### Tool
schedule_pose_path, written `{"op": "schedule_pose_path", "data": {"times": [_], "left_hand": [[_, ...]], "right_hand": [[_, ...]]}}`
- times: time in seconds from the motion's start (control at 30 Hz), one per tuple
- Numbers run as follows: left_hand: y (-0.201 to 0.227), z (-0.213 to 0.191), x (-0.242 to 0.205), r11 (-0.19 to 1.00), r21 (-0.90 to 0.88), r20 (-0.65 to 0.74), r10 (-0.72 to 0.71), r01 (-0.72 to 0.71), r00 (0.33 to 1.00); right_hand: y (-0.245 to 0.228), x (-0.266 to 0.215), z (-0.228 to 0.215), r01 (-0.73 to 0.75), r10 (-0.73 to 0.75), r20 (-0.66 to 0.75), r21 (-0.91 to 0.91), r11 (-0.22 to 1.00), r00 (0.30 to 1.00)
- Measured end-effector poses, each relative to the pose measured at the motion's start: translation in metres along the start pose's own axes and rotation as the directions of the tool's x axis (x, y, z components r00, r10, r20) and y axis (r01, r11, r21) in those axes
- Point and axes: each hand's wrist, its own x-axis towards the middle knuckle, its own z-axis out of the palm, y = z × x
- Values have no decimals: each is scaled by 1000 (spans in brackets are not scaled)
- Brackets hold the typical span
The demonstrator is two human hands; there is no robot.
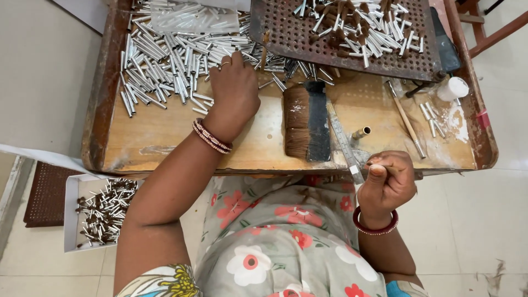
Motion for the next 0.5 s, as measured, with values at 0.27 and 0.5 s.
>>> {"op": "schedule_pose_path", "data": {"times": [0.27,0.5], "left_hand": [[65,-80,-60,803,-547,-172,167,-235,971],[142,-1,-134,-486,-770,218,411,414,886]], "right_hand": [[-6,1,5,-80,79,11,117,990,997],[-16,-7,10,-189,182,54,334,923,982]]}}
